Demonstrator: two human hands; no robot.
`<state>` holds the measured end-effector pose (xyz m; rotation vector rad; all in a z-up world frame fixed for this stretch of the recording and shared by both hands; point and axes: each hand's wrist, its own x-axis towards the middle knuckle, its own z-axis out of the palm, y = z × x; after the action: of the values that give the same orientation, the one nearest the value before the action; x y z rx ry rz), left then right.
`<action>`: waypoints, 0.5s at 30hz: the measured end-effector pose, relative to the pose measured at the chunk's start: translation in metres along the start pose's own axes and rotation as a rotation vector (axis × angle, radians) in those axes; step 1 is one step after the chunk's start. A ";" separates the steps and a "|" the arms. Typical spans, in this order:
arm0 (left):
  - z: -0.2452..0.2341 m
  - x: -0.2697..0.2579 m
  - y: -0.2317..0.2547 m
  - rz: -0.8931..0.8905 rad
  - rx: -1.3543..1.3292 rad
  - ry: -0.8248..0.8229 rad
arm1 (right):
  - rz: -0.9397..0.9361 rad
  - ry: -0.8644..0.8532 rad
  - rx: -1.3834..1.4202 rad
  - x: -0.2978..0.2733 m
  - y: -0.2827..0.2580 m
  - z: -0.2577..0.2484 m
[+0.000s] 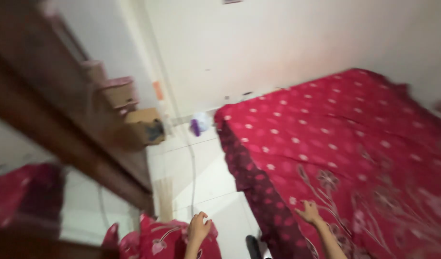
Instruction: The recorder is smoothing the bedsheets, arranging pillows and bolsters, and tucking in the edges of the cover on a bed.
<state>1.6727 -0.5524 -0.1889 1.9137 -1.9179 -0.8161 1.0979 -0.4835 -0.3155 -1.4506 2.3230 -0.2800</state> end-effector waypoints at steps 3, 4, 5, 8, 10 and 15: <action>0.019 -0.005 0.026 0.071 0.015 -0.112 | 0.277 -0.052 0.068 -0.075 0.047 -0.017; 0.026 -0.008 0.035 0.095 0.015 -0.130 | 0.304 -0.039 0.072 -0.093 0.063 -0.023; 0.033 -0.010 0.044 0.133 0.003 -0.129 | 0.328 0.002 0.061 -0.112 0.078 -0.027; 0.040 -0.012 0.072 0.214 0.025 -0.174 | 0.374 0.101 0.045 -0.158 0.108 -0.026; 0.054 -0.010 0.088 0.258 0.052 -0.222 | 0.399 0.164 0.030 -0.188 0.127 -0.028; 0.105 0.009 0.111 0.428 -0.064 -0.164 | 0.672 0.126 0.130 -0.230 0.152 -0.042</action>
<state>1.5210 -0.5495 -0.2077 1.3583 -2.2540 -0.9054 1.0455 -0.2108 -0.2829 -0.5455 2.6722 -0.3217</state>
